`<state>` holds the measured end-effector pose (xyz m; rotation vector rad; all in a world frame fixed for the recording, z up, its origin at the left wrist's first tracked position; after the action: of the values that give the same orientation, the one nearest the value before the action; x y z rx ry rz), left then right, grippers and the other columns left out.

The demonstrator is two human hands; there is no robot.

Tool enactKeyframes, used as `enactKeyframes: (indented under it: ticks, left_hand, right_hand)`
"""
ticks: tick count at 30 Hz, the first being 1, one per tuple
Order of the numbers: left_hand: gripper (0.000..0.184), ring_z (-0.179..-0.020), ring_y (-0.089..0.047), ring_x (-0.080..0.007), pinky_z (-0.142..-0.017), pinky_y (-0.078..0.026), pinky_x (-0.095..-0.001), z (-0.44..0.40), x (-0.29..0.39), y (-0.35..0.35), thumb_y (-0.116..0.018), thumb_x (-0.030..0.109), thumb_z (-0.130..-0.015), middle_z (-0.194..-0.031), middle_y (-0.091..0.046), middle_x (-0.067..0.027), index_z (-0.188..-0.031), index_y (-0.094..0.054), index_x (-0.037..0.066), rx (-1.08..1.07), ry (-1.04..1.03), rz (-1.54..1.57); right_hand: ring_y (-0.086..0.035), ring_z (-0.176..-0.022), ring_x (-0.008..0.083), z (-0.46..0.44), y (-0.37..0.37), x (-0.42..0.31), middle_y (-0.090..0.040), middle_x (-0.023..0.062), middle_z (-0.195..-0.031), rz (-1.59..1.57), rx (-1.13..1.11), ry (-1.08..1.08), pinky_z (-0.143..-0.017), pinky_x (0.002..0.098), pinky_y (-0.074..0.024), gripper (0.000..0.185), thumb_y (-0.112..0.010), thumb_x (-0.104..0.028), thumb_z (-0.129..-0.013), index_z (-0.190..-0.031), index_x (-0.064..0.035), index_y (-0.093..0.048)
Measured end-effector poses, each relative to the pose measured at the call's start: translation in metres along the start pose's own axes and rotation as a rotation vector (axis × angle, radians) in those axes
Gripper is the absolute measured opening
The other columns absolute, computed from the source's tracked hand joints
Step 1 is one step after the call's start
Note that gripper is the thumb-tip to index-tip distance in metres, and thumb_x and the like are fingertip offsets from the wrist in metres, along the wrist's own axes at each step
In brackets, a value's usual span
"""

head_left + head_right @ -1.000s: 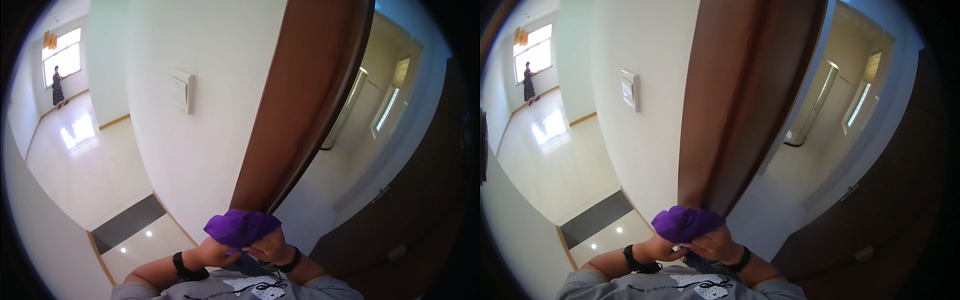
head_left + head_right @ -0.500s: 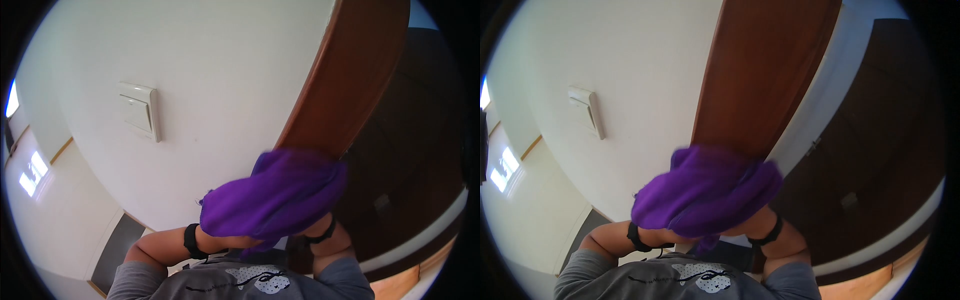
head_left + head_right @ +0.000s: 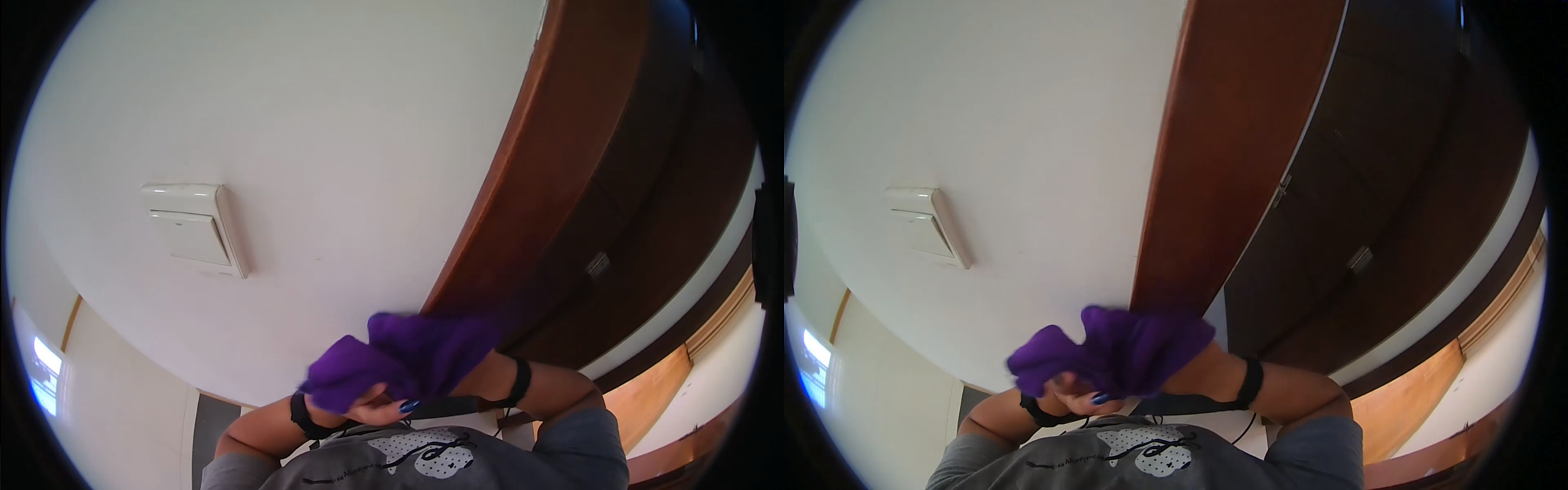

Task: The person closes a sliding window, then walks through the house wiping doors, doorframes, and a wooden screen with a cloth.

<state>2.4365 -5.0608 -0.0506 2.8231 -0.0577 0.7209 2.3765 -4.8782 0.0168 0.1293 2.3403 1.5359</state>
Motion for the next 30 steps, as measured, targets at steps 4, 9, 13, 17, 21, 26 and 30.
enactKeyframes:
  ticks: [4,9,13,17,21,26,30]
  left_hand:
    - [0.035,-0.101,-0.063,-0.0253,-0.092,-0.045,-0.046,-0.016,0.013,-0.02,-0.074,0.019,-0.07,-0.115,-0.063,-0.0086,-0.105,-0.069,0.021,-0.12,-0.335,-0.737]
    - [0.043,-0.105,-0.06,-0.0338,-0.094,-0.044,-0.0498,-0.052,0.023,-0.029,-0.078,0.021,-0.068,-0.115,-0.061,-0.0135,-0.109,-0.066,0.019,-0.104,-0.289,-0.695]
    - [0.039,-0.107,-0.058,-0.0323,-0.094,-0.044,-0.0479,-0.082,0.029,-0.038,-0.072,0.026,-0.075,-0.116,-0.061,-0.0117,-0.111,-0.068,0.011,-0.199,-0.201,-0.741]
    - [0.038,-0.105,-0.059,-0.0329,-0.092,-0.045,-0.0482,-0.089,0.01,-0.056,-0.072,0.029,-0.075,-0.113,-0.061,-0.0132,-0.104,-0.069,0.005,-0.184,-0.167,-0.793]
    - [0.033,-0.097,-0.062,-0.0321,-0.087,-0.048,-0.0446,-0.101,-0.014,-0.06,-0.075,0.028,-0.074,-0.108,-0.063,-0.0129,-0.099,-0.07,0.008,-0.285,-0.072,-0.688]
    - [0.039,-0.1,-0.061,-0.0322,-0.091,-0.046,-0.0422,-0.101,-0.042,-0.06,-0.075,0.029,-0.076,-0.11,-0.063,-0.0126,-0.107,-0.066,0.008,-0.347,0.131,-0.5]
    - [0.044,-0.12,-0.051,-0.0316,-0.106,-0.033,-0.0489,-0.096,-0.072,-0.069,-0.071,0.035,-0.08,-0.123,-0.057,-0.0118,-0.117,-0.062,0.013,-0.167,0.036,-0.629]
  right_hand:
    - [-0.063,-0.103,0.0223,0.017,-0.022,0.019,-0.063,0.0081,-0.118,-0.076,0.012,0.052,-0.091,0.0322,-0.0481,0.045,-0.063,-0.033,-0.084,-0.125,-0.0146,-0.056]
    - [-0.047,-0.127,0.0254,-0.003,0.061,0.0,-0.048,0.01,-0.138,-0.037,0.118,0.007,-0.109,0.0401,-0.0309,0.06,-0.058,-0.036,-0.088,-0.141,-0.0143,-0.041]
    - [-0.033,-0.136,0.0325,-0.006,0.072,0.04,-0.037,0.0108,-0.147,0.426,0.293,0.195,-0.115,0.0507,-0.0159,0.064,-0.056,-0.039,-0.089,-0.145,-0.0138,-0.036]
    - [-0.034,-0.135,0.0353,0.011,0.056,0.056,-0.038,0.0127,-0.146,0.138,0.365,0.104,-0.115,0.0532,-0.0153,0.06,-0.055,-0.04,-0.09,-0.142,-0.0138,-0.041]
    - [-0.035,-0.135,0.0356,0.036,0.002,0.081,-0.041,0.0135,-0.144,-0.103,0.299,0.131,-0.115,0.0514,-0.0174,0.059,-0.055,-0.043,-0.089,-0.14,-0.0145,-0.043]
    - [-0.03,-0.137,0.0355,0.054,-0.038,0.109,-0.033,0.0149,-0.147,-0.445,0.143,0.186,-0.115,0.0496,-0.0172,0.063,-0.051,-0.043,-0.091,-0.143,-0.0122,-0.033]
    - [-0.024,-0.14,0.0353,0.038,-0.017,0.142,-0.024,0.0161,-0.151,-0.476,0.303,0.263,-0.115,0.048,-0.0159,0.067,-0.048,-0.042,-0.093,-0.146,-0.0096,-0.022]
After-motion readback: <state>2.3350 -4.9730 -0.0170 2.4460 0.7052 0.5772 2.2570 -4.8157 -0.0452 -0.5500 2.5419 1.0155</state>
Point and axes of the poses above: each hand's wrist, its own z-axis away from the middle knuckle, its own y-axis out of the back of the hand, x = y × z, the point moved 1 cm from there along -z, towards the middle knuckle
